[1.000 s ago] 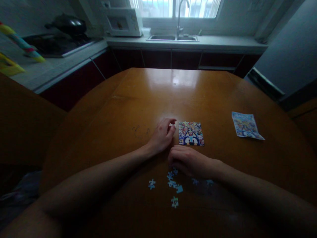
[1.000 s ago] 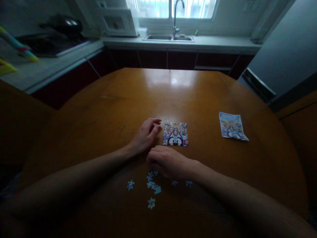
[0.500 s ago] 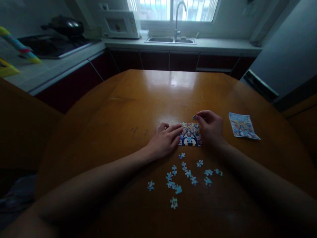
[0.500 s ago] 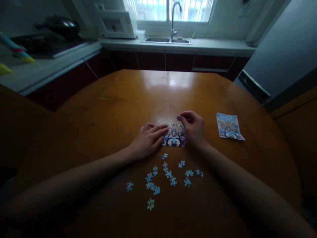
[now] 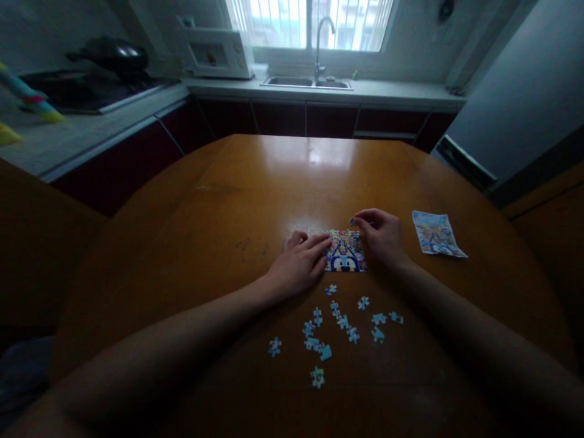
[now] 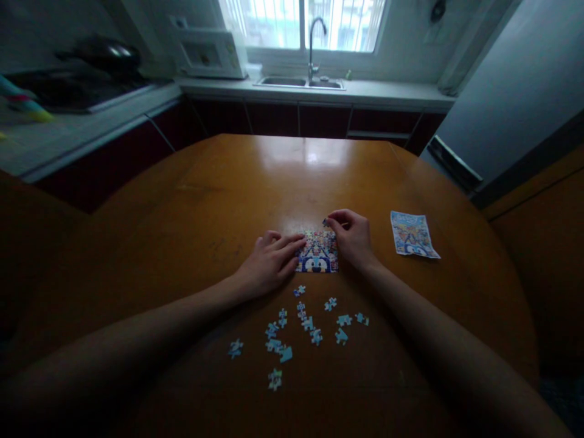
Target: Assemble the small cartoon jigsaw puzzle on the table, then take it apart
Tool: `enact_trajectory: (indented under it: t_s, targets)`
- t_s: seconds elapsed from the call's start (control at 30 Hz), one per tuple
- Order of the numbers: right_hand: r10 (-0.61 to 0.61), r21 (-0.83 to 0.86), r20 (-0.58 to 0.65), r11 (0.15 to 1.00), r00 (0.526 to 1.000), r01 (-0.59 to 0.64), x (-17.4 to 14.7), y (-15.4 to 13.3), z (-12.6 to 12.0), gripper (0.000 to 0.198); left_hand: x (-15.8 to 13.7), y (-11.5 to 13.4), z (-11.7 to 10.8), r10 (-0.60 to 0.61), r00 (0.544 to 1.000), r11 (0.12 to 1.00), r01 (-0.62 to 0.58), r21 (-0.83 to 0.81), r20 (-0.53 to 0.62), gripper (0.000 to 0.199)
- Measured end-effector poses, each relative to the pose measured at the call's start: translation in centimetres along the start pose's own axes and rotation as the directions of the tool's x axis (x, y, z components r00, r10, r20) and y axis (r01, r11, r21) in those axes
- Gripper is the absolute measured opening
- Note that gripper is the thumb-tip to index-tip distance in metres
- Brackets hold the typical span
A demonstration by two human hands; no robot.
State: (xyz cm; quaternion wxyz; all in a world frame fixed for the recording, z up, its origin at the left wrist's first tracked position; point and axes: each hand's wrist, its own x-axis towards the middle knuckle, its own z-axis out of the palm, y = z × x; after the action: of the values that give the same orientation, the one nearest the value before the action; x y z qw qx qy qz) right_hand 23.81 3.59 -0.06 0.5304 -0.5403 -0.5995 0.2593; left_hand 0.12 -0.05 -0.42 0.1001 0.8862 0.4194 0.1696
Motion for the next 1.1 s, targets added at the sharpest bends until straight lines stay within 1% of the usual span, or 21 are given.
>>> enact_trajectory:
  t_s: [0.1, 0.17, 0.23, 0.3, 0.37, 0.47, 0.6, 0.8, 0.9, 1.1]
  targets:
    - [-0.029, -0.045, 0.077, 0.998, 0.997, 0.033, 0.7, -1.3, -0.2, 0.013, -0.1, 0.1, -0.1, -0.006, 1.0, 1.0, 0.005, 0.019, 0.021, 0.045]
    - [-0.053, -0.069, 0.167, 0.995, 0.985, 0.066, 1.5, -1.8, 0.2, 0.011, -0.1, 0.2, -0.2, -0.012, 0.999, 1.0, 0.011, 0.026, 0.032, 0.044]
    - [-0.069, -0.07, 0.282, 0.993, 0.957, 0.092, 2.6, -1.8, 1.2, 0.008, -0.1, 0.2, -0.2, -0.014, 1.0, 1.0, 0.013, 0.029, 0.028, 0.045]
    - [-0.075, -0.06, 0.393, 0.992, 0.916, 0.107, 3.7, -1.3, 2.2, 0.006, -0.1, 0.2, -0.2, -0.011, 1.0, 1.0, 0.01, 0.028, 0.021, 0.045]
    - [-0.076, -0.052, 0.461, 0.992, 0.884, 0.113, 4.5, -0.5, 3.2, 0.006, -0.1, 0.2, -0.2, -0.009, 1.0, 1.0, 0.009, 0.026, 0.021, 0.044]
    - [-0.083, -0.039, 0.476, 0.993, 0.876, 0.115, 5.0, 0.7, 3.9, 0.008, 0.0, 0.2, -0.3, -0.013, 0.999, 1.0, 0.012, 0.024, 0.029, 0.044]
    - [-0.097, -0.013, 0.49, 0.993, 0.866, 0.119, 4.9, 1.5, 4.0, 0.01, 0.0, 0.2, -0.3, -0.009, 0.999, 1.0, 0.008, 0.016, 0.031, 0.044]
    - [-0.098, -0.037, 0.518, 0.99, 0.85, 0.137, 4.7, 1.5, 4.1, 0.009, 0.0, 0.2, -0.5, -0.015, 0.999, 1.0, 0.014, 0.017, 0.045, 0.043]
    - [-0.099, -0.054, 0.519, 0.987, 0.849, 0.149, 4.6, 1.6, 4.3, 0.01, 0.0, 0.3, -0.5, -0.016, 0.999, 1.0, 0.015, 0.025, 0.039, 0.043]
    - [-0.138, -0.084, 0.517, 0.974, 0.845, 0.211, 4.5, 1.8, 4.5, 0.009, 0.0, 0.3, -0.3, -0.011, 0.999, 1.0, 0.01, 0.03, 0.035, 0.043]
